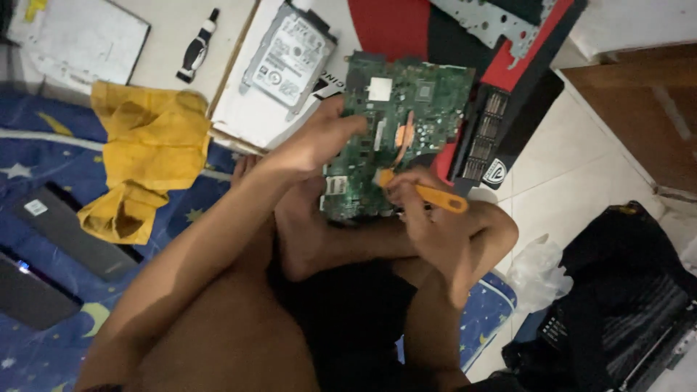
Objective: A person uses a plastic prying tool to disassemble or repair components on a laptop motherboard.
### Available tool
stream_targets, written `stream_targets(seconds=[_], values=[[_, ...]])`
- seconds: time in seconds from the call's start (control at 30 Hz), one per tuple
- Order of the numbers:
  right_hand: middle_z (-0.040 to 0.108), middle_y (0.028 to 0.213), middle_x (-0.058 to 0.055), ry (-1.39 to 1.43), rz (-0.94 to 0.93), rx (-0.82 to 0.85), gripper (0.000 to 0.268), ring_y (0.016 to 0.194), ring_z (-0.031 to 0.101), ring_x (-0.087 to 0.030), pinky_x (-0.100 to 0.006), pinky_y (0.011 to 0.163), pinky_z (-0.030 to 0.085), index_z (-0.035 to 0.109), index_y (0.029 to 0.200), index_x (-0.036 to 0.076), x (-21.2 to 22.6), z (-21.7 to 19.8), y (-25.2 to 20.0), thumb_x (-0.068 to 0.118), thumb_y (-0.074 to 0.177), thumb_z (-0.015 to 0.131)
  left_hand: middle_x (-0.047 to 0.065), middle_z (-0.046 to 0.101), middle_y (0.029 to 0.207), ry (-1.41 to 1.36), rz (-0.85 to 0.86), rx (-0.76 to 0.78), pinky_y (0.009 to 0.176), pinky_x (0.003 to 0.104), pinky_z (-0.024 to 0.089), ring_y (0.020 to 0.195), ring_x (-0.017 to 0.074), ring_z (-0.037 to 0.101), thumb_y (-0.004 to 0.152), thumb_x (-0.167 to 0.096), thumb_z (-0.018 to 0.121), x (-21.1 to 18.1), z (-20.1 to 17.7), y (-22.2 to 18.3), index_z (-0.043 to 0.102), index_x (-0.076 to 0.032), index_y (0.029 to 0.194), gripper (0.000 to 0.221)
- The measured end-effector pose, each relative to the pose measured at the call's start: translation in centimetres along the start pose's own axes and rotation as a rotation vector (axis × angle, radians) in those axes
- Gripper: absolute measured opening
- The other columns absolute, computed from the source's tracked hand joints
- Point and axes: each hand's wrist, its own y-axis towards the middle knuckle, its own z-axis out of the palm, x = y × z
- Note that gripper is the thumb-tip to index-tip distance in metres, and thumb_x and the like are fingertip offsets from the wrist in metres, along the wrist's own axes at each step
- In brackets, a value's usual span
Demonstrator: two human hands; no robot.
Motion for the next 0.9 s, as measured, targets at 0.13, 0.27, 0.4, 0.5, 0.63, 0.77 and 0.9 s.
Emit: stream_targets(seconds=[0.13,0.27,0.4,0.5,0.63,0.77,0.9], values=[[0.069,0.087,-0.012,0.061,-0.099,-0.086,0.02,0.082,0.069,-0.02,-0.035,0.078,0.056,0.069,0.112,0.007,1.2,2.3,0.7,0.014,0.107,0.051,0.004,0.073,0.089,-0.027,0.009,0.025,0.073,0.038,0.059,0.078,0.0194,0.069,0.082,-0.008,0.065,1.8,-0.5,1.1,0.077,-0.005,0.099,0.02],[0.072,0.089,-0.011,0.13,-0.123,0.089,0.019,0.081,0.071,-0.022,-0.038,0.076,0.057,0.071,0.107,0.007,1.8,3.4,0.9,0.016,0.106,0.054,0.003,0.066,0.079,0.001,-0.029,-0.034,0.072,0.032,0.055,0.071,0.0198,0.064,0.073,-0.002,0.06,0.4,0.6,0.1,0.076,-0.002,0.092,0.024],[0.068,0.098,-0.015,0.153,-0.132,-0.006,0.028,0.083,0.068,-0.023,-0.038,0.078,0.054,0.065,0.119,0.003,1.0,3.9,1.9,0.022,0.111,0.046,0.009,0.068,0.082,-0.065,-0.03,-0.068,0.071,0.032,0.055,0.076,0.0223,0.068,0.075,-0.003,0.061,0.4,0.5,0.4,0.074,-0.001,0.092,0.022],[0.068,0.098,-0.019,0.053,-0.165,-0.018,0.024,0.082,0.067,-0.027,-0.041,0.078,0.053,0.064,0.12,0.002,2.3,4.0,1.6,0.014,0.11,0.047,0.004,0.068,0.079,0.018,-0.035,-0.085,0.075,0.03,0.054,0.075,0.0178,0.066,0.077,-0.013,0.069,0.2,0.0,0.7,0.078,-0.007,0.088,0.015],[0.072,0.096,-0.013,0.088,-0.164,0.02,0.017,0.086,0.072,-0.024,-0.035,0.08,0.056,0.07,0.109,0.003,0.3,2.5,-0.5,0.007,0.106,0.054,0.011,0.062,0.107,0.064,-0.078,-0.1,0.088,0.04,0.05,0.099,0.0231,0.06,0.081,-0.027,0.071,-1.0,-0.1,-0.4,0.062,-0.001,0.116,0.045],[0.074,0.091,-0.003,-0.155,-0.001,-0.017,0.021,0.085,0.075,-0.019,-0.03,0.08,0.056,0.072,0.111,0.019,-2.0,1.7,-1.3,0.022,0.109,0.051,0.02,0.055,0.142,0.123,-0.146,-0.093,0.105,0.051,0.045,0.13,0.03,0.051,0.085,-0.044,0.074,-3.1,1.0,-1.9,0.042,0.007,0.152,0.09],[0.075,0.093,-0.002,-0.192,-0.072,0.313,0.026,0.088,0.073,-0.015,-0.03,0.082,0.051,0.071,0.106,0.013,-0.3,1.2,-2.2,0.025,0.106,0.048,0.018,0.019,0.17,0.293,-0.324,-0.011,0.117,0.051,0.036,0.15,0.0344,0.034,0.083,-0.04,0.057,-7.0,2.4,-2.9,0.015,-0.006,0.161,0.094]])
